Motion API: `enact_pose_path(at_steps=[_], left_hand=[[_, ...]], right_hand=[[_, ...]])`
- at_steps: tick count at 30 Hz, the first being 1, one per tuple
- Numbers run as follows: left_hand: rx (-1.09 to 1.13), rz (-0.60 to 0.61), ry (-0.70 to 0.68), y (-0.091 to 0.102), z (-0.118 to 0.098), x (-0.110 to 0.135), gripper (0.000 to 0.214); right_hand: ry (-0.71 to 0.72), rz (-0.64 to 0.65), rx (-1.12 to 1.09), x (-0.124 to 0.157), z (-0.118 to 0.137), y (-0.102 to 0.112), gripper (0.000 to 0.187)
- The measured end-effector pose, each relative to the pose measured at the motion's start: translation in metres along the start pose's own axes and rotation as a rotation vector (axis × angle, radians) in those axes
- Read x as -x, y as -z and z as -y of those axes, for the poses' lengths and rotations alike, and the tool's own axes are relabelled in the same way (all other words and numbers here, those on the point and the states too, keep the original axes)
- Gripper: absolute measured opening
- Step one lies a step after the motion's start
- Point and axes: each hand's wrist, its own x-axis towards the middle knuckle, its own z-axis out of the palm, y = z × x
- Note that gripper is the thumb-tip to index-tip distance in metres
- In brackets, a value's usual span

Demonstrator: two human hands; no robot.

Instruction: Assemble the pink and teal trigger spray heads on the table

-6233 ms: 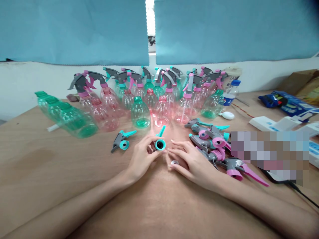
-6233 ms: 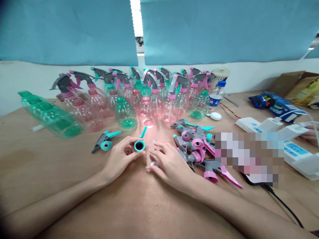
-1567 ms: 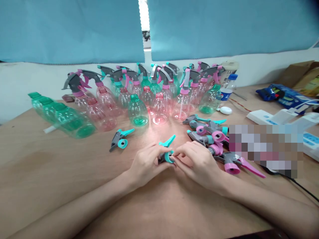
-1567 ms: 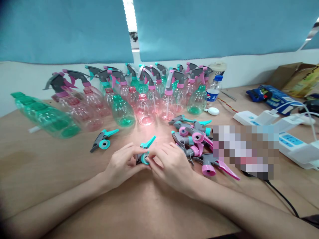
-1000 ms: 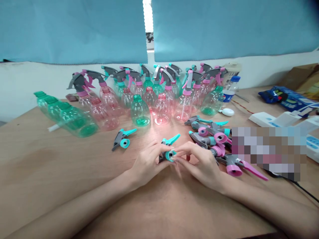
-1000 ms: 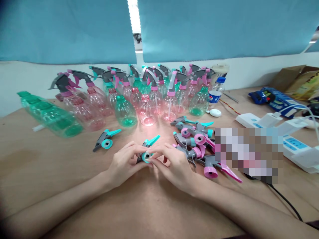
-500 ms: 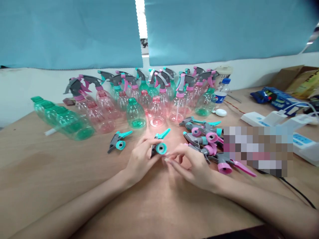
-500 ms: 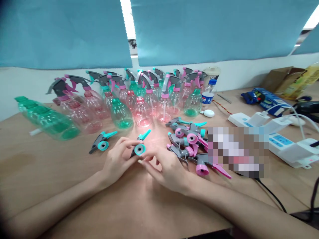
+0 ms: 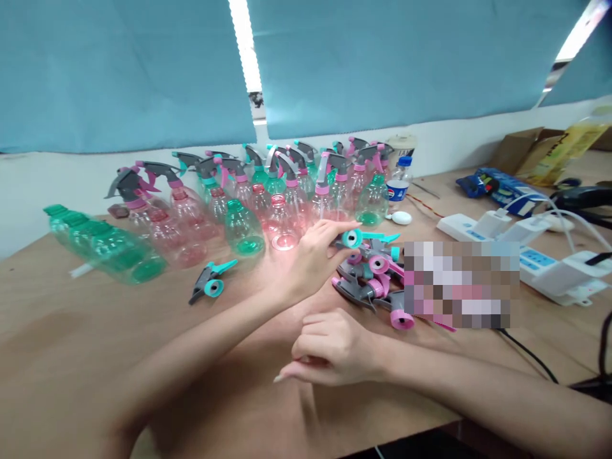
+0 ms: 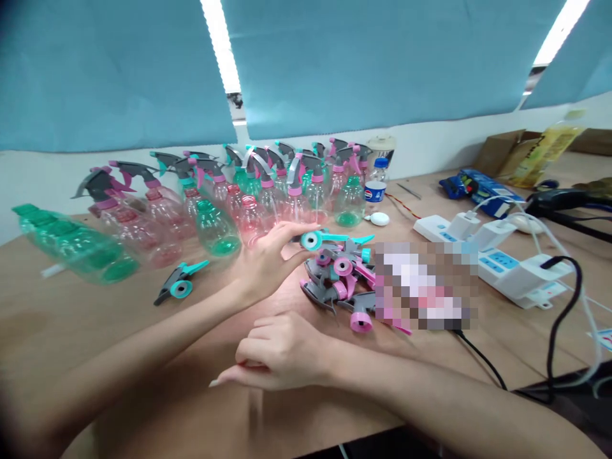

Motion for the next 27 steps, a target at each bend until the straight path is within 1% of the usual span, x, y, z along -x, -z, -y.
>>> enact_pose_path(at_steps=[1, 2, 4, 6, 8, 10, 12, 15, 18, 20, 22, 24, 25, 27], left_hand=[[0.014, -0.009, -0.039, -0.006, 0.0, -0.009, 0.033], [0.018, 0.009, -0.072, -0.012, 0.0, -0.016, 0.033], [-0.012, 0.095, -0.102, -0.022, 0.003, -0.026, 0.034], [-0.068, 0.243, -0.086, -0.028, 0.007, -0.03, 0.034], [-0.103, 0.41, -0.046, -0.029, 0.01, -0.03, 0.035], [-0.106, 0.522, -0.014, -0.026, 0.012, -0.029, 0.041], [-0.099, 0.548, -0.006, -0.022, 0.012, -0.027, 0.045], [-0.078, 0.469, -0.016, -0.014, 0.013, -0.023, 0.037], [-0.095, 0.406, 0.002, 0.003, 0.013, -0.015, 0.031], [-0.142, 0.396, 0.039, 0.022, 0.012, -0.007, 0.029], [-0.193, 0.385, 0.072, 0.046, 0.012, 0.005, 0.027], [-0.249, 0.387, 0.13, 0.074, 0.013, 0.021, 0.027], [-0.278, 0.404, 0.172, 0.089, 0.015, 0.03, 0.029], [-0.332, 0.397, 0.24, 0.119, 0.021, 0.051, 0.029]], right_hand=[[0.022, -0.002, 0.026, 0.0, -0.001, -0.001, 0.039], [0.043, -0.005, 0.05, 0.0, -0.002, -0.002, 0.041], [0.075, -0.027, 0.084, 0.0, -0.005, -0.003, 0.043], [0.087, -0.051, 0.102, 0.0, -0.008, -0.002, 0.044], [0.083, -0.064, 0.114, 0.0, -0.01, -0.001, 0.042], [0.072, -0.07, 0.115, 0.0, -0.012, 0.0, 0.042], [0.063, -0.071, 0.11, 0.0, -0.013, -0.001, 0.042], [0.056, -0.057, 0.102, 0.0, -0.013, -0.001, 0.042], [0.035, -0.032, 0.117, 0.0, -0.014, 0.003, 0.042], [-0.007, 0.002, 0.153, 0.0, -0.015, 0.007, 0.04], [-0.067, 0.036, 0.204, -0.002, -0.017, 0.011, 0.037], [-0.127, 0.058, 0.254, -0.003, -0.019, 0.014, 0.031], [-0.152, 0.064, 0.272, -0.003, -0.02, 0.015, 0.028], [-0.191, 0.069, 0.287, -0.003, -0.022, 0.017, 0.022]])
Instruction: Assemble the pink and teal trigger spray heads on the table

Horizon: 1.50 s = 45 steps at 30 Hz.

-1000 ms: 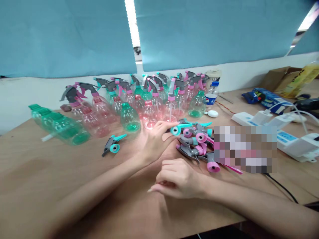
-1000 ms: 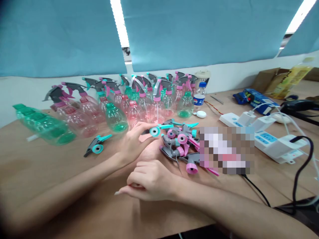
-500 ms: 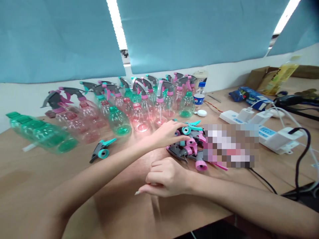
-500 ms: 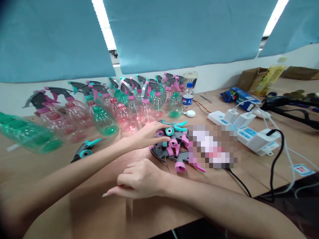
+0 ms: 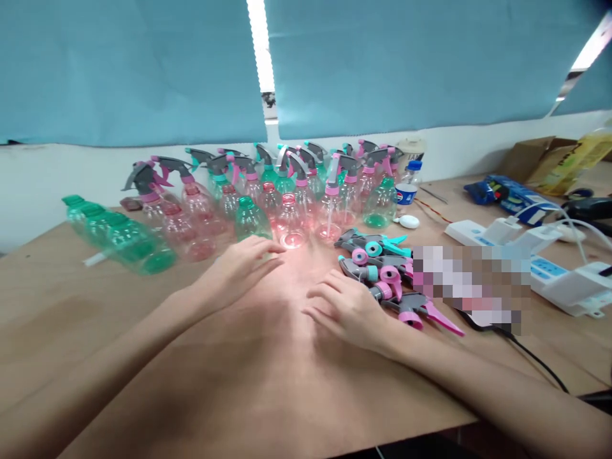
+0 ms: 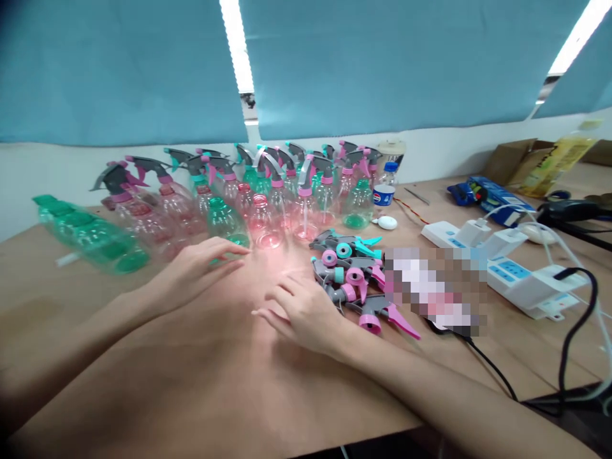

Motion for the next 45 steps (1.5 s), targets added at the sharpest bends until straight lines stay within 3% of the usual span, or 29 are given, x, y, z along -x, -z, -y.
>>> enact_pose_path(at_steps=[3, 7, 10, 15, 20, 24, 30, 35, 45], left_hand=[[-0.051, 0.02, 0.138, 0.016, 0.035, 0.041, 0.029], [-0.08, 0.054, 0.176, 0.022, 0.072, 0.078, 0.032], [-0.094, 0.102, 0.123, 0.02, 0.08, 0.085, 0.034], [-0.154, 0.206, 0.094, 0.013, 0.081, 0.077, 0.036], [-0.11, 0.23, 0.094, 0.002, 0.062, 0.069, 0.024], [0.04, -0.102, 0.118, -0.014, 0.025, 0.062, 0.02], [0.295, -0.269, 0.077, -0.051, -0.012, 0.046, 0.022], [0.374, -0.236, 0.055, -0.074, -0.025, 0.031, 0.026], [0.4, -0.17, 0.081, -0.077, -0.022, 0.029, 0.03]], right_hand=[[-0.037, 0.026, 0.019, 0.001, -0.004, 0.0, 0.018], [-0.08, 0.094, 0.095, 0.004, -0.009, -0.006, 0.024], [-0.094, 0.153, 0.113, 0.005, -0.012, -0.012, 0.03], [-0.115, 0.212, 0.135, 0.005, -0.015, -0.016, 0.034], [-0.134, 0.202, 0.13, 0.006, -0.017, -0.014, 0.029], [-0.142, 0.158, 0.088, 0.006, -0.013, -0.009, 0.026], [-0.107, 0.016, -0.029, 0.004, -0.005, -0.001, 0.018], [-0.111, -0.025, -0.057, 0.005, -0.003, 0.001, 0.016], [-0.156, 0.073, -0.029, 0.004, 0.0, -0.003, 0.022]])
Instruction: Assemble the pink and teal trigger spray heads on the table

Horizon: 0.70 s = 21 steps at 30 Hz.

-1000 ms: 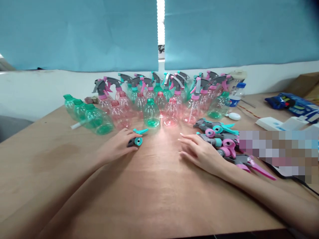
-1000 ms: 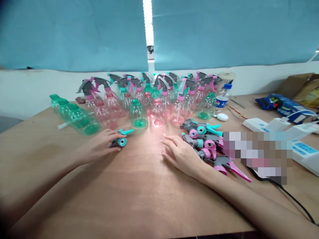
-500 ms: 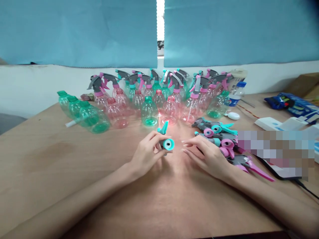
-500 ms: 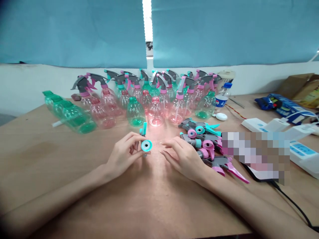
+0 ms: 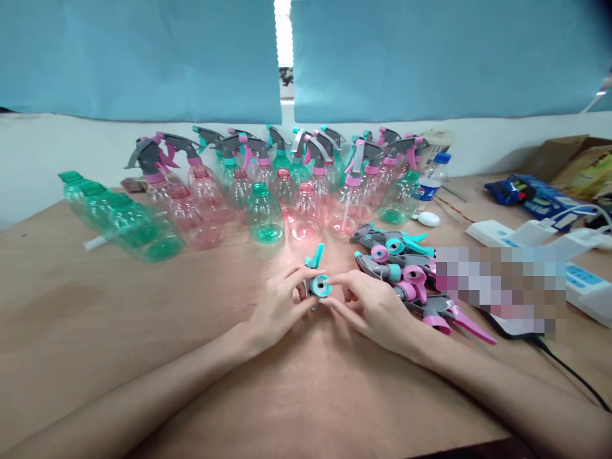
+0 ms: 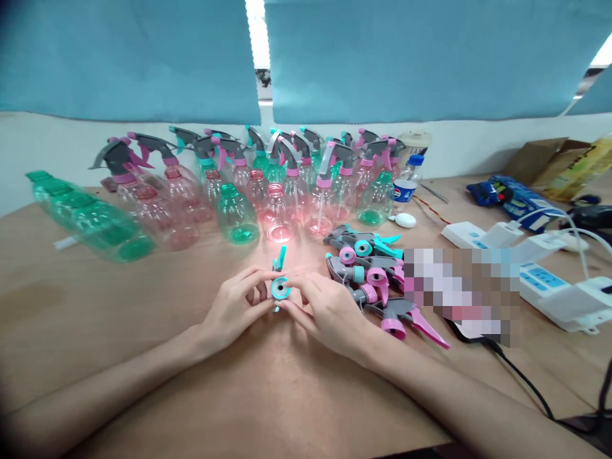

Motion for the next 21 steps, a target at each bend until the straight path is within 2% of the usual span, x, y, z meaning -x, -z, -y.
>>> enact_pose_path(at_steps=[4, 12, 18, 21], left_hand=[[-0.017, -0.009, 0.0, 0.0003, 0.0003, -0.001, 0.029], [-0.031, -0.027, 0.006, -0.0006, 0.0002, -0.0022, 0.025], [-0.007, 0.0, -0.015, -0.0017, 0.0018, -0.0023, 0.027], [0.009, 0.017, 0.008, -0.0017, 0.0014, -0.0022, 0.027]], right_hand=[[-0.003, 0.065, 0.031, 0.0002, 0.0014, -0.0017, 0.029], [-0.013, 0.084, 0.097, 0.006, 0.0038, -0.0047, 0.038], [-0.061, 0.062, 0.161, 0.0059, 0.0036, -0.0019, 0.034], [-0.081, 0.063, 0.099, 0.0071, 0.0043, -0.0034, 0.036]])
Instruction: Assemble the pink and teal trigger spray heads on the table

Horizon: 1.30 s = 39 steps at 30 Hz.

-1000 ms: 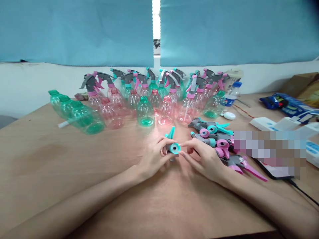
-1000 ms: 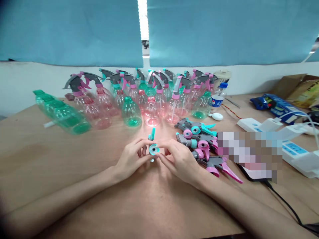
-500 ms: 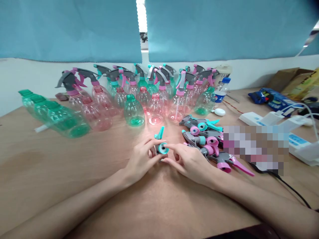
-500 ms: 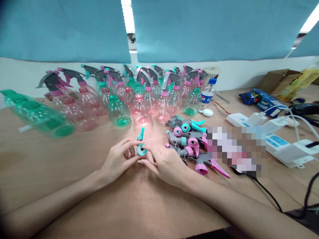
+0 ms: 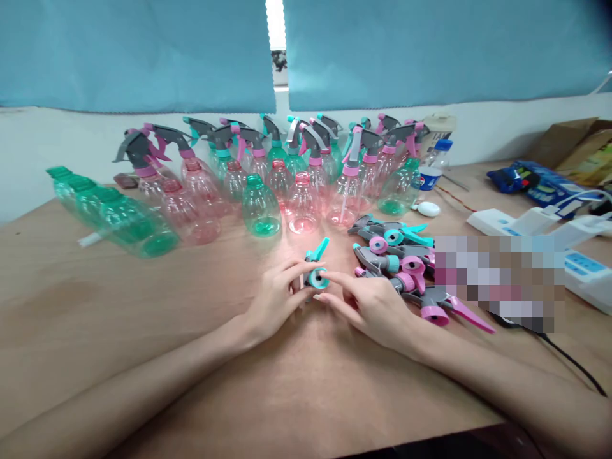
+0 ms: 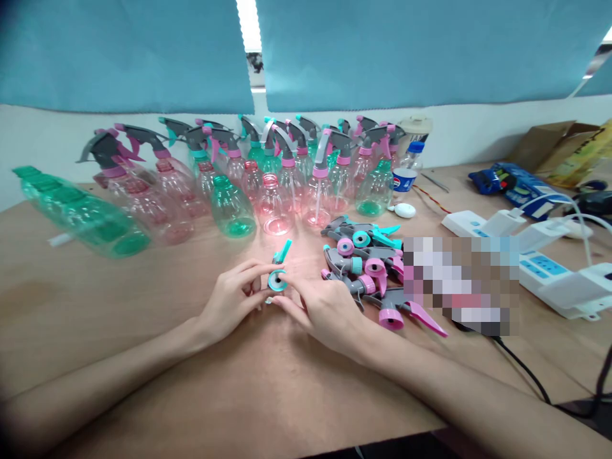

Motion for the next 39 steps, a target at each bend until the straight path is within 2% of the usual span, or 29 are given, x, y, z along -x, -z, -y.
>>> enact_pose_path(at_steps=[4, 11, 18, 23, 26, 31, 39], left_hand=[[0.002, -0.003, 0.018, -0.001, -0.001, 0.001, 0.028], [-0.033, 0.013, -0.089, -0.003, 0.002, 0.003, 0.032], [-0.017, 0.008, -0.113, -0.003, 0.003, 0.003, 0.031], [-0.017, 0.022, -0.101, -0.003, 0.002, 0.002, 0.033], [-0.005, 0.031, -0.101, -0.002, 0.001, 0.001, 0.028], [0.006, 0.04, -0.1, -0.001, 0.0, 0.0, 0.021], [0.017, 0.063, -0.099, -0.002, 0.001, 0.0, 0.024]], right_hand=[[0.008, -0.006, -0.072, 0.001, 0.002, -0.002, 0.039], [0.038, -0.07, 0.098, -0.001, 0.003, 0.003, 0.028], [0.058, -0.051, 0.134, 0.0, 0.003, 0.003, 0.026], [0.009, 0.023, -0.076, -0.001, 0.0, 0.003, 0.024], [-0.001, 0.025, -0.175, -0.001, -0.003, 0.002, 0.021], [0.007, 0.025, -0.182, -0.001, -0.005, 0.002, 0.018], [0.024, 0.104, -0.188, -0.003, -0.009, 0.003, 0.016]])
